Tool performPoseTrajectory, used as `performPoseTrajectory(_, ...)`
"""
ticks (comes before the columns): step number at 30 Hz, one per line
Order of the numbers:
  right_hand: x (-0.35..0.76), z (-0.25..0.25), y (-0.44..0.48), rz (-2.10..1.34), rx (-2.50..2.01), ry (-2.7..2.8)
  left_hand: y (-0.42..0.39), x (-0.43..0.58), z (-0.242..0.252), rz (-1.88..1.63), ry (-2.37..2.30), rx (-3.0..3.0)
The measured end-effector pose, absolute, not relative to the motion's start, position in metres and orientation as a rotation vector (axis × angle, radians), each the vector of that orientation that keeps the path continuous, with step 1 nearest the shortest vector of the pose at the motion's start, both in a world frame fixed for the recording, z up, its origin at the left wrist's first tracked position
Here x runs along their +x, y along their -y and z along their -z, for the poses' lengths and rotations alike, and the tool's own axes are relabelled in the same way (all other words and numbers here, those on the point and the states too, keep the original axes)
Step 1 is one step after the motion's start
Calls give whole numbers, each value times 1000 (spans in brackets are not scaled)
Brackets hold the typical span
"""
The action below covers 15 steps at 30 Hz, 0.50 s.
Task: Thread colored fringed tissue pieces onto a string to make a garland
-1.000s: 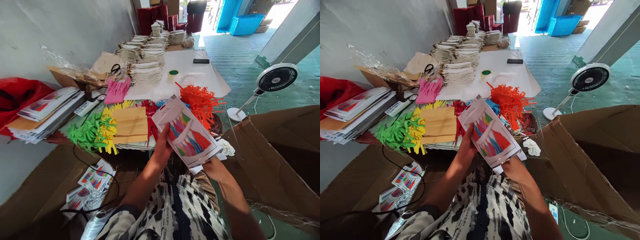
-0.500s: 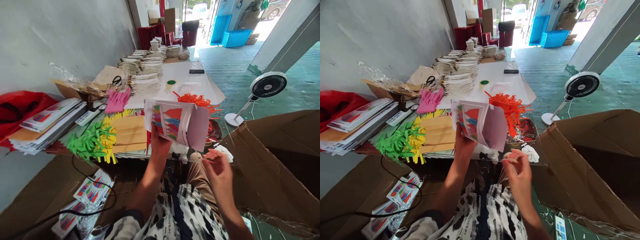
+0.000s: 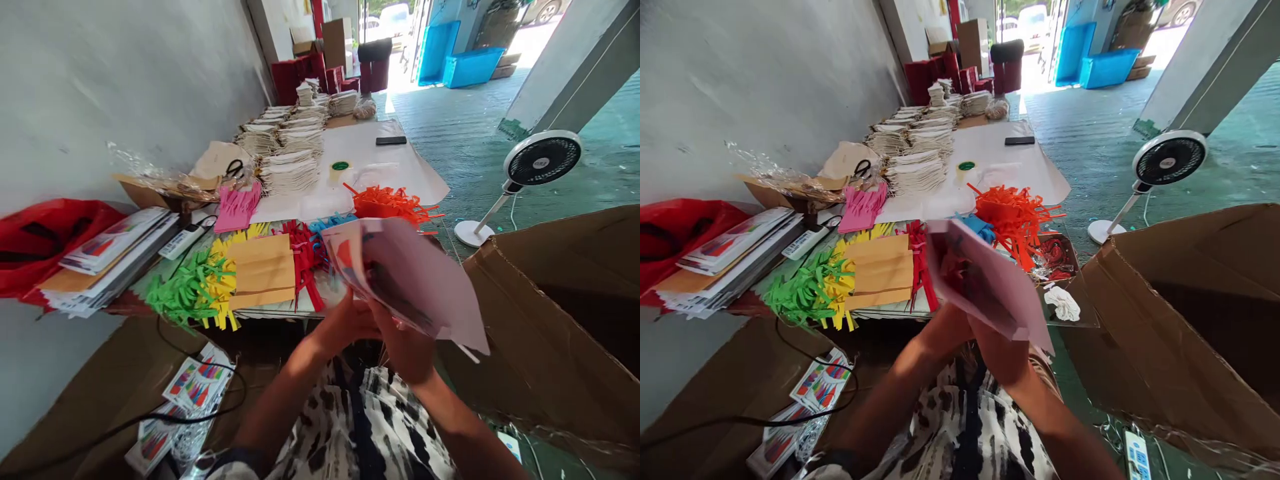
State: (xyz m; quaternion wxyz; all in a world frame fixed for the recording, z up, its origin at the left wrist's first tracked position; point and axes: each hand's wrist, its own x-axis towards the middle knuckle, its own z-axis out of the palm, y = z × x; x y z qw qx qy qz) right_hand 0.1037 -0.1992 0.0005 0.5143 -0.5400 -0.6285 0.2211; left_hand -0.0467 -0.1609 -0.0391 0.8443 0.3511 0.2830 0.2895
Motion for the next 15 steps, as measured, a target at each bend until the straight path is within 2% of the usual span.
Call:
performPoseTrajectory(2,111,-9,202,-513,-1261,1420,166,-84,20,-395,-698,1030)
performPoseTrajectory(3,115,-13,204,-510,-1234,1394,167,-102,9,-427,-795,1185)
performPoseTrajectory(4,118,-16,206,-516,-1211,1374,166,-120,-4,-586,-880,1323)
performPoseTrajectory(7,125,-22,212,-610,-1148,1335,161,-149,-38,-1520,-937,1508)
performPoseTrajectory(8,127,-22,214,-675,-1121,1331,160,-149,-45,-1599,-894,1524)
performPoseTrajectory(9,128,-21,215,-747,-1104,1327,160,-146,-51,-1524,-862,1523)
performPoseTrajectory(12,129,-14,214,-948,-1121,1277,167,-122,-50,-980,-921,1345)
performPoseTrajectory(15,128,-3,210,-1177,-1080,1141,177,-96,-35,-848,-1063,1153)
